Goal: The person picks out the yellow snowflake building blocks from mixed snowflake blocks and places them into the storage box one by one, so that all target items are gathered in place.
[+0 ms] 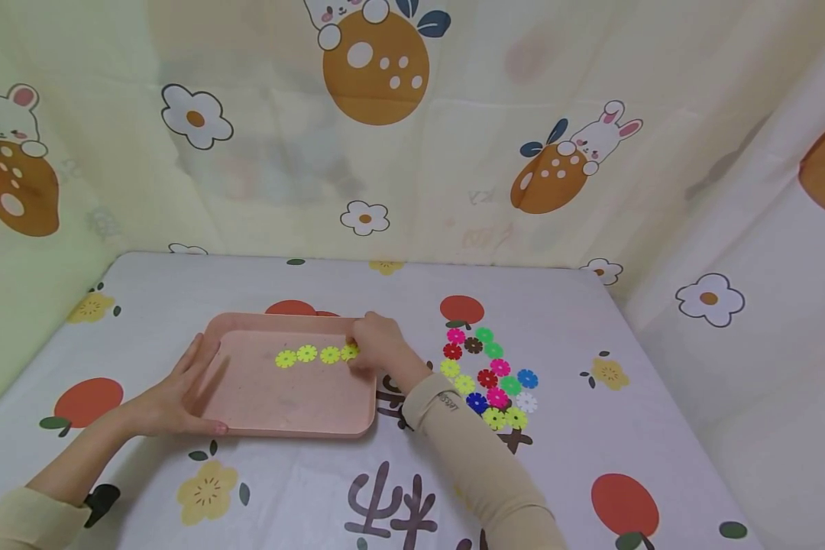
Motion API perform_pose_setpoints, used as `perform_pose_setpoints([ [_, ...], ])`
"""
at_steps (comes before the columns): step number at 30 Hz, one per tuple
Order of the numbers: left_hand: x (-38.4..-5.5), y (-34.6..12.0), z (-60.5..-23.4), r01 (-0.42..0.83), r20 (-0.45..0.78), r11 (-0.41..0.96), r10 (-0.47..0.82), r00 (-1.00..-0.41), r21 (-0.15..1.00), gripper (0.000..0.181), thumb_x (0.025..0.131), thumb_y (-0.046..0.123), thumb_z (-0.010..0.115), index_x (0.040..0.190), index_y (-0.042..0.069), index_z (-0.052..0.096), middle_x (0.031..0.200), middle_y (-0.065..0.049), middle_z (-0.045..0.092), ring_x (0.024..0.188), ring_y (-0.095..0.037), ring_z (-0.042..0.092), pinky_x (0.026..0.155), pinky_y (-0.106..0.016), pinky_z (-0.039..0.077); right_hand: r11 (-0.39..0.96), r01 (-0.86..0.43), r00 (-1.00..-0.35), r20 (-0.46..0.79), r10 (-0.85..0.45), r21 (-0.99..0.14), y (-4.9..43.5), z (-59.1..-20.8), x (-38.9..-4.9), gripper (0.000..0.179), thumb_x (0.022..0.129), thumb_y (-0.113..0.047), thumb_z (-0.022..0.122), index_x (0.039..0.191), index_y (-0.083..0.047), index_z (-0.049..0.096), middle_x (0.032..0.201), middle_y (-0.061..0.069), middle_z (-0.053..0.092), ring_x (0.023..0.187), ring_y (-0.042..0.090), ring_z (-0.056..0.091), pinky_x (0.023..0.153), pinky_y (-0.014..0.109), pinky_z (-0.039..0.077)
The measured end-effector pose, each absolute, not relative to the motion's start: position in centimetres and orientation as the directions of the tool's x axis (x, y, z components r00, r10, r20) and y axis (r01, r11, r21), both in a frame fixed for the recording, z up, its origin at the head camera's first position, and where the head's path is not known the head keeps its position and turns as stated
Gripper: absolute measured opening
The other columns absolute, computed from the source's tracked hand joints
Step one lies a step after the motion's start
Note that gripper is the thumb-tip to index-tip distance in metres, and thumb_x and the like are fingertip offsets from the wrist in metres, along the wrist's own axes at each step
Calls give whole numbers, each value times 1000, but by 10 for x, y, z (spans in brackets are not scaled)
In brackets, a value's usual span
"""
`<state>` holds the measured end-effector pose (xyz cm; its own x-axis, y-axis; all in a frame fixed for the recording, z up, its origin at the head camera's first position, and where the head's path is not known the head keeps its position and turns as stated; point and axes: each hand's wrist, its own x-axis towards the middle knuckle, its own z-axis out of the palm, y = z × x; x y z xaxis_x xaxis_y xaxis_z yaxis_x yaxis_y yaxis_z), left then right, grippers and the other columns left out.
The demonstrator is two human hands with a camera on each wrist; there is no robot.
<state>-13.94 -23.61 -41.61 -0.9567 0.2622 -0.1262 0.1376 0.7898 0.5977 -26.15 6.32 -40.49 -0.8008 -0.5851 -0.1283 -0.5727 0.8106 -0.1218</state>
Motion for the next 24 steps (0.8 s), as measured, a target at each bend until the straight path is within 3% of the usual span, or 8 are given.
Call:
perform_pose_setpoints([
  [9, -140, -235, -416, 135, -124, 786, 260, -958, 603, 129, 57, 52, 81, 147, 12, -4, 147, -23, -17, 131, -51, 3, 93, -68, 24, 815, -572, -807, -116, -579, -95, 64, -409, -263, 29, 72, -37, 75, 93, -17, 72, 75, -9, 55, 79, 13, 45, 63, 25, 42],
  [16, -139, -234, -417, 135, -125, 785, 260, -958, 604, 130, 57, 51, 81, 147, 13, -4, 147, -23, -17, 130, -52, 4, 92, -68, 25, 824, -538, -819, -118, -561, -179, 70, -408, -262, 29, 72, -35, 76, 94, -17, 71, 76, -7, 54, 80, 13, 44, 65, 26, 42],
  [24, -138, -234, -416, 155, -101, 782, 268, -958, 603, 128, 58, 48, 82, 147, 9, -2, 147, -25, -15, 130, -52, 4, 92, -67, 26, 792, -550, -811, -59, -583, -266, 84, -408, -261, 34, 71, -34, 77, 100, -17, 71, 87, -8, 64, 80, 10, 48, 64, 22, 44],
])
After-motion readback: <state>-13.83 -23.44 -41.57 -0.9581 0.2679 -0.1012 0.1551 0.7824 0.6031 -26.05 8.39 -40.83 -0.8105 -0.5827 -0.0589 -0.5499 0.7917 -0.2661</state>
